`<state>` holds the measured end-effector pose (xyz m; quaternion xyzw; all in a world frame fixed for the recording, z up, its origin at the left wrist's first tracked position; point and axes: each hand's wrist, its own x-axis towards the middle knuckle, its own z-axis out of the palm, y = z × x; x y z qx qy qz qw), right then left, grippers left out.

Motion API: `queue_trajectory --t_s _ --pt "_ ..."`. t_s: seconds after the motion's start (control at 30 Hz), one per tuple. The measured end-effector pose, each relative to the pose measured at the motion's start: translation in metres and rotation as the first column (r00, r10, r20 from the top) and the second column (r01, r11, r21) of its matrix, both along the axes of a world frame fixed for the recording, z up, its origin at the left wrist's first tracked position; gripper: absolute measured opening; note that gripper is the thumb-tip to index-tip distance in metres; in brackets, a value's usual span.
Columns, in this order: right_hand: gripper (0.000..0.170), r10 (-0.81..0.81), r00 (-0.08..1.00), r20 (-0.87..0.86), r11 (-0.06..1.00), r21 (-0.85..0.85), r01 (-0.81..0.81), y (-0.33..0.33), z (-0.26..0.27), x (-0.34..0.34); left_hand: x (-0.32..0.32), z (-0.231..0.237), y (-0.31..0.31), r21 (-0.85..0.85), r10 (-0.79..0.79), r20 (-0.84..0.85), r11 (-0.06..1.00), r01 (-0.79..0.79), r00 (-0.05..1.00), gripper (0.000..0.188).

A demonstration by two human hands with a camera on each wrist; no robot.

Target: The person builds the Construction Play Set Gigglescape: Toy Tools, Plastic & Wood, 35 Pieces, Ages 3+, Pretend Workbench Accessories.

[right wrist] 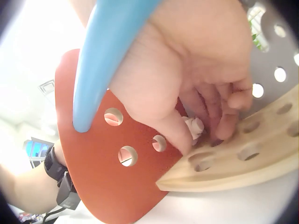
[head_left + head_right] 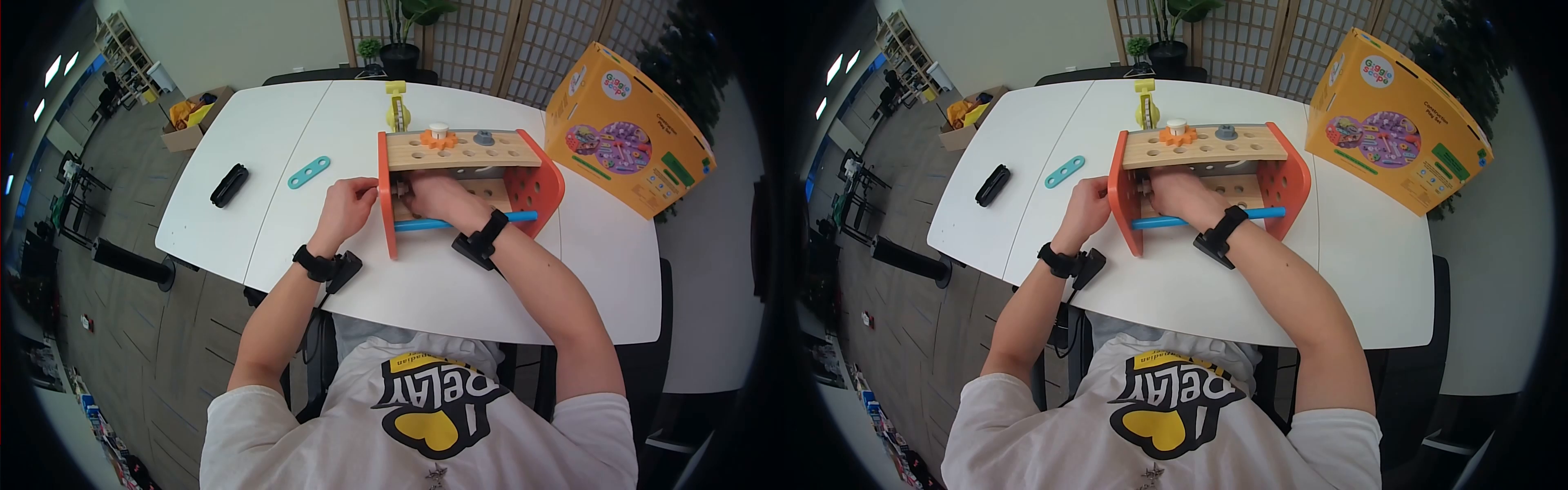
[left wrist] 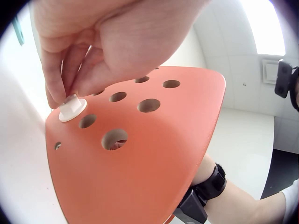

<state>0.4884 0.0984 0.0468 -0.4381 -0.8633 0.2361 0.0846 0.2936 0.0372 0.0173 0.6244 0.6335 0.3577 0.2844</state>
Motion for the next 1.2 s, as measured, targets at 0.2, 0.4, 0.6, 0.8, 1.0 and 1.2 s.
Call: queue_trajectory --t_s 0.2,0.4,0.6,0.8,1.0,1.2 --pt "0.023 0.036 0.998 -0.045 0.998 0.05 -0.033 0.006 -0.014 0.001 0.0 0.001 -0.001 0.005 0.0 0.011 1.0 0.0 1.0 0.029" --pt "0.026 0.013 0.998 0.055 0.999 0.034 -0.015 0.006 -0.013 0.0 -0.001 -0.004 0.0 0.017 -0.013 0.043 1.0 0.012 0.999 0.029" --pt "0.027 -0.014 0.999 -0.036 0.999 -0.047 0.012 -0.002 0.004 0.001 0.0 -0.004 0.0 0.021 -0.006 0.044 1.0 0.005 0.999 0.029" --pt "0.032 0.074 0.992 0.106 0.995 -0.078 -0.066 0.009 -0.013 -0.002 0.001 -0.001 -0.002 0.007 -0.004 0.044 1.0 0.004 0.999 0.029" --pt "0.032 0.005 0.999 0.051 0.999 0.035 -0.007 0.001 -0.001 -0.001 0.001 -0.003 0.0 0.004 -0.005 0.042 1.0 0.005 0.999 0.029" --pt "0.032 0.043 0.999 -0.015 0.999 -0.013 -0.043 0.004 -0.007 0.0 0.002 -0.002 -0.001 0.02 -0.006 0.036 1.0 0.006 0.999 0.03"
